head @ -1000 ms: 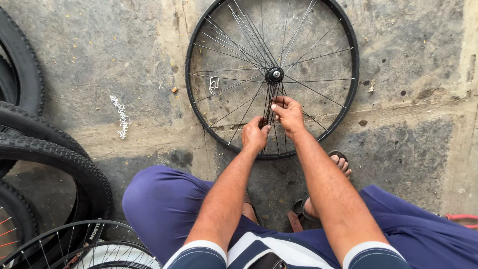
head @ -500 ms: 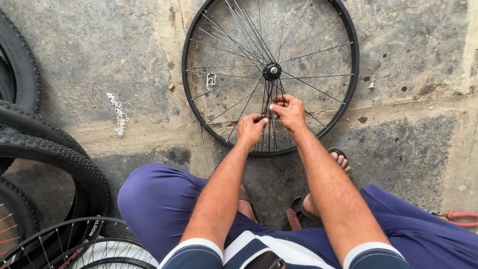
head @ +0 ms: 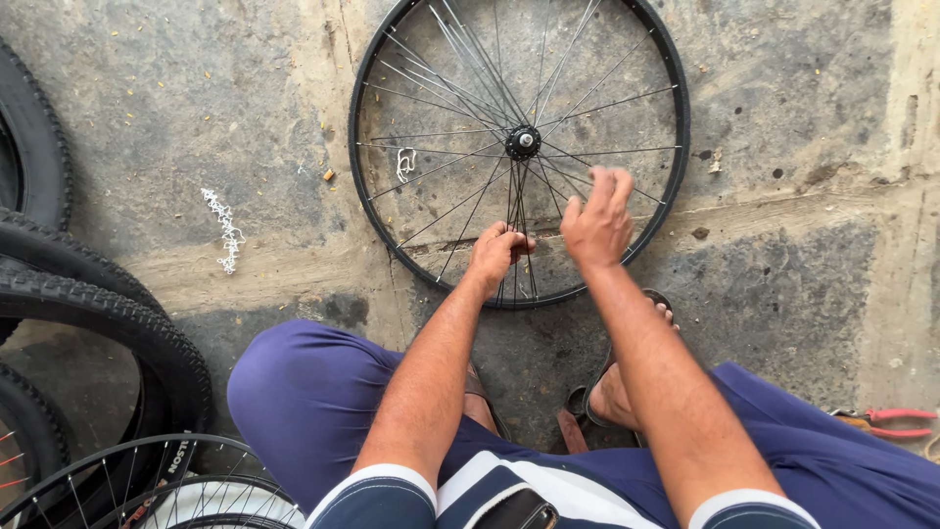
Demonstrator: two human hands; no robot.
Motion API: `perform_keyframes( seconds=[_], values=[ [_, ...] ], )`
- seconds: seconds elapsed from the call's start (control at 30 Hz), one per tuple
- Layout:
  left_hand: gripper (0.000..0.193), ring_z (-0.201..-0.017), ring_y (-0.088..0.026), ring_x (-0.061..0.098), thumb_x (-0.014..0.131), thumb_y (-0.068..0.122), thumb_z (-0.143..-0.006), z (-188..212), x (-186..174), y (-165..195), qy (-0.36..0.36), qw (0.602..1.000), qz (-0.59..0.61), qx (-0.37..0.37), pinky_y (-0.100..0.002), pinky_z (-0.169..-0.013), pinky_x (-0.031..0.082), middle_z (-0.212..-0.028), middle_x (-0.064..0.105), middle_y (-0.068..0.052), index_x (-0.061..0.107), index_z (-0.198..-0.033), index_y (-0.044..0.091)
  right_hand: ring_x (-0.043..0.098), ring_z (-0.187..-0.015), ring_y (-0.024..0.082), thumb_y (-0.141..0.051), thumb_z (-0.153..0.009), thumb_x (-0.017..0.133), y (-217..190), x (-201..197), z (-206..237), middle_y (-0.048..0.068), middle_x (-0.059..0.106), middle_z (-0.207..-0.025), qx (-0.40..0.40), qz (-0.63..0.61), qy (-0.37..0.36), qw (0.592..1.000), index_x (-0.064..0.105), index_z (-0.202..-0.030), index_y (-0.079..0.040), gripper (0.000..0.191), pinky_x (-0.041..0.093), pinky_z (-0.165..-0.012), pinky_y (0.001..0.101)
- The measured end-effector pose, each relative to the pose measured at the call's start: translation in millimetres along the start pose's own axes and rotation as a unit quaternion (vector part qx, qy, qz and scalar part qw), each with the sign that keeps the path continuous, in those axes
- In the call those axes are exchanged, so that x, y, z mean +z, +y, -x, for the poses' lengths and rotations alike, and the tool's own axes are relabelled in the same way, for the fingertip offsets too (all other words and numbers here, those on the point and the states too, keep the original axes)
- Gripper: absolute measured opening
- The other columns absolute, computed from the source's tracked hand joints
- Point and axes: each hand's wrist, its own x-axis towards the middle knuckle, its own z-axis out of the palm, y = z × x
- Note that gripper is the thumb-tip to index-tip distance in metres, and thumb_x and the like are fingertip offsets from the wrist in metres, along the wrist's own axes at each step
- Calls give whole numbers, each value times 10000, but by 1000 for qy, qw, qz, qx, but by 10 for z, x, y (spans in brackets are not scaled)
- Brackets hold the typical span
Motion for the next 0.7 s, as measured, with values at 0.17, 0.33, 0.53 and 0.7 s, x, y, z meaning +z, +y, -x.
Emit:
perform_keyframes(
  seconds=[0.17, 0.33, 0.53, 0.7],
  values=[
    [110, -870, -215, 720, 561, 171, -968, 61, 83, 68, -24, 1000, 18, -8, -377, -793, 521, -937, 741, -92, 582, -1017, 74, 662, -784, 88, -144, -903, 737, -162, 259, 326, 68, 740, -957, 177, -344, -167, 907, 646, -1177, -53, 303, 491, -607, 248],
    [272, -1006, -329, 697, 609, 207, -925, 301, -1, 384, 214, 887, -407, 42, -430, -878, 501, -1060, 728, -174, 600, -1160, 69, 537, -627, 25, -101, -946, 703, 126, 341, 435, 9, 770, -926, 260, -472, -230, 811, 682, -1172, -38, 235, 384, -503, 191],
    [368, -1042, -365, 654, 677, 268, -878, 521, 399, 524, 329, 722, -498, 351, -465, -898, 485, -1077, 698, -190, 604, -1169, 55, 485, -564, 38, -173, -1007, 647, 357, 105, 540, 23, 725, -856, 276, -503, -297, 763, 651, -1236, -68, 252, 374, -491, 191],
    [361, -927, -259, 664, 687, 362, -907, 282, 622, 284, 162, 945, -250, 134, -413, -817, 510, -989, 698, -115, 646, -1077, 46, 506, -607, 52, -232, -1087, 556, 331, 28, 776, 19, 721, -905, 309, -539, -319, 716, 654, -1251, -72, 250, 408, -533, 216]
  ],
)
